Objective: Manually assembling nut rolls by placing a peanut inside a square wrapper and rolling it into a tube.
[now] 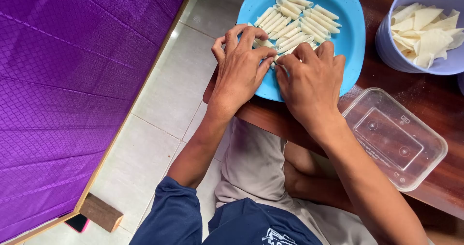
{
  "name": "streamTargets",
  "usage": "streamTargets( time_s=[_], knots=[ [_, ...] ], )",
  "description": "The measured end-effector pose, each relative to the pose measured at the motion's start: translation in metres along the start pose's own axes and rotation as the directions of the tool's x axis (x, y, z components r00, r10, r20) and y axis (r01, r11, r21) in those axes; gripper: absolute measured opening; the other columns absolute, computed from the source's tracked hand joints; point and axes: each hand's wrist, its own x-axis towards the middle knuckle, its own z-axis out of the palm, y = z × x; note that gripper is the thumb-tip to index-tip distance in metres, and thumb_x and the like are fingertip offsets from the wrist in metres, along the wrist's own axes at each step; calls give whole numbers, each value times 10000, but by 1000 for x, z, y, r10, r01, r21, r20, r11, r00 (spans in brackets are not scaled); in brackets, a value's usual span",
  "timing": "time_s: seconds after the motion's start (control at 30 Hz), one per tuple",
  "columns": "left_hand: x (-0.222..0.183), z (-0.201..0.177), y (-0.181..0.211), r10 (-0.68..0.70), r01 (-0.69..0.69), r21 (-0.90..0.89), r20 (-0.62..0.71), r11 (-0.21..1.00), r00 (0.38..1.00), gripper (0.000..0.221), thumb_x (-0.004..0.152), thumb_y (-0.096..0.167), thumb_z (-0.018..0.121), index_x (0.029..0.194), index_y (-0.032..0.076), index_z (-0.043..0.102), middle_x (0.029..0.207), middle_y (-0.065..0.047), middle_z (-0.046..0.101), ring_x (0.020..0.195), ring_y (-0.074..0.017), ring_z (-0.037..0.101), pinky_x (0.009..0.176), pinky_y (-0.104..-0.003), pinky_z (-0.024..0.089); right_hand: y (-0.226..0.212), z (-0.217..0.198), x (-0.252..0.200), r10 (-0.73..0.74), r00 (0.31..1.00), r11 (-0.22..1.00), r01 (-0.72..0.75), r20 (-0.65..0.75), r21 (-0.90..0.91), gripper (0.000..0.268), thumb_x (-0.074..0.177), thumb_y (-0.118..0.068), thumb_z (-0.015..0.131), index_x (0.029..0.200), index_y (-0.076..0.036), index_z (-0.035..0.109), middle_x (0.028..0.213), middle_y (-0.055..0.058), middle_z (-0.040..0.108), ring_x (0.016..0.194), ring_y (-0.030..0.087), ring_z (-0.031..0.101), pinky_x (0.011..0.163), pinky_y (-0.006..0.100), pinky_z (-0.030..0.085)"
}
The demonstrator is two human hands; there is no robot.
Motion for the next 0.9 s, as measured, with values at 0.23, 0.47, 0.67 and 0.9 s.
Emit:
streamTargets(
  time_s=[0.23,0.47,0.67,0.9],
  knots=[
    [2,-8,2,-44,44,-12,-38,999,998,254,923,102,695,1161,169,749,1211,14,597,1251,-224,415,1034,-491,222,4,5,0,19,999,1000,-19,-34,8,61,930,-191,813,930,-132,797,949,27,624,881,248,452,727,377,343],
    [1,-7,4,-42,41,-9,-46,999,998,305,936,76,669,1218,182,711,1186,37,638,1234,-193,461,1040,-477,220,7,5,0,114,992,978,-120,45,171,63,939,-165,770,920,-109,793,903,38,645,858,269,472,685,384,378],
    [1,-7,8,-45,43,-27,-62,999,997,313,928,62,682,1213,189,711,1177,41,643,1247,-193,472,1056,-482,217,9,3,-1,118,992,975,-124,43,184,83,946,-163,760,940,-98,811,890,57,645,827,265,476,651,376,384],
    [1,-7,17,-39,37,-42,-60,998,997,309,933,51,679,1208,187,716,1171,34,646,1232,-187,477,1051,-482,226,13,-9,-8,118,992,972,-124,44,201,127,937,-156,762,1021,-83,822,921,61,626,845,263,460,668,382,371]
  ],
)
